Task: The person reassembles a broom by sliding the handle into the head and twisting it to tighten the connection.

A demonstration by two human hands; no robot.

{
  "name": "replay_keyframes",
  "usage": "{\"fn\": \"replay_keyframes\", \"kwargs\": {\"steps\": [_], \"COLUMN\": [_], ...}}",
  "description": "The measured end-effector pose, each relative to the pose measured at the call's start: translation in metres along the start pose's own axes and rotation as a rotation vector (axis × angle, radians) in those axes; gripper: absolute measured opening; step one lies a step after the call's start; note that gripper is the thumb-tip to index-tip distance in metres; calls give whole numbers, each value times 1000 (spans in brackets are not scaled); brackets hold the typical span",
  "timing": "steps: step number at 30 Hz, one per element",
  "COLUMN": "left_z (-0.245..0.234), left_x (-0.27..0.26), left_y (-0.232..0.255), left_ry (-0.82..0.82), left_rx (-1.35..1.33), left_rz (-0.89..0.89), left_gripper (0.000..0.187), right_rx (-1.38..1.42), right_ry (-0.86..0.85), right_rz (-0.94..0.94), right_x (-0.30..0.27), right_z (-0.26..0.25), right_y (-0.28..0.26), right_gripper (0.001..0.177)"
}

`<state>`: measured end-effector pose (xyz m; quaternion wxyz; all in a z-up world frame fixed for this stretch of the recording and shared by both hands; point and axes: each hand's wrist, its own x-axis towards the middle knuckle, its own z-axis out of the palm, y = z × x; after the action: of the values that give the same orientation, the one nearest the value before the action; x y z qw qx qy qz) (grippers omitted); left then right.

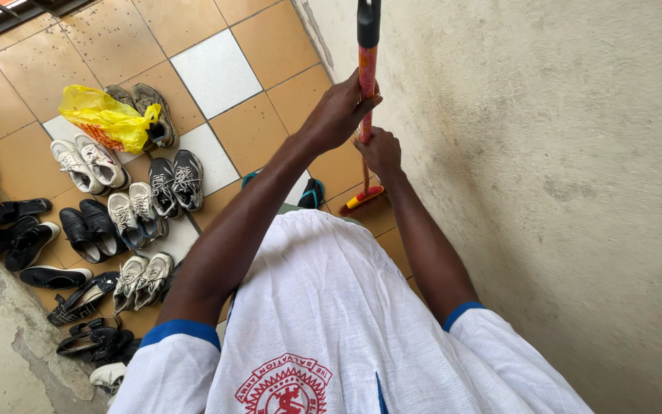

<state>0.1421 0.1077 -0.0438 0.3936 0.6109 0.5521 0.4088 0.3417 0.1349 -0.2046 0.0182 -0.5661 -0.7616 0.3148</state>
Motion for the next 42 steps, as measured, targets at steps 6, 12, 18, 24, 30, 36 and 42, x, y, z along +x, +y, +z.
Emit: {"fn": "replay_keyframes", "kwargs": {"steps": [6, 12, 18, 24, 30, 36, 42], "left_z": [23, -9, -40, -18, -2, -45, -86], "left_x": [-10, -7, -5, -1, -8, -8, -14], "left_y": [13, 12, 9, -8, -2, -8, -6], "left_ry": [-50, 97, 96, 46, 11, 192, 340], "left_rx": [-32, 38, 28, 5, -10, 47, 129], "left_rz": [-278, -145, 69, 20, -138, -82, -17], "left_gripper": [25, 21, 22, 24, 25, 25, 30], "right_rx": [-26, 143, 98, 16, 10, -71, 0], "right_ry": [60, 32, 54, 55, 80, 13, -235], "right_rz": [-72, -165, -255, -180, -109, -178, -244], "right_x": [42, 60, 28, 16, 47, 94, 115], "right_z": [53, 30, -18, 1, 54, 58, 43], "right_y": [50, -3, -51, -14, 29, -30, -108], "right_gripper": [27, 31, 28, 28, 32, 41, 45]}}
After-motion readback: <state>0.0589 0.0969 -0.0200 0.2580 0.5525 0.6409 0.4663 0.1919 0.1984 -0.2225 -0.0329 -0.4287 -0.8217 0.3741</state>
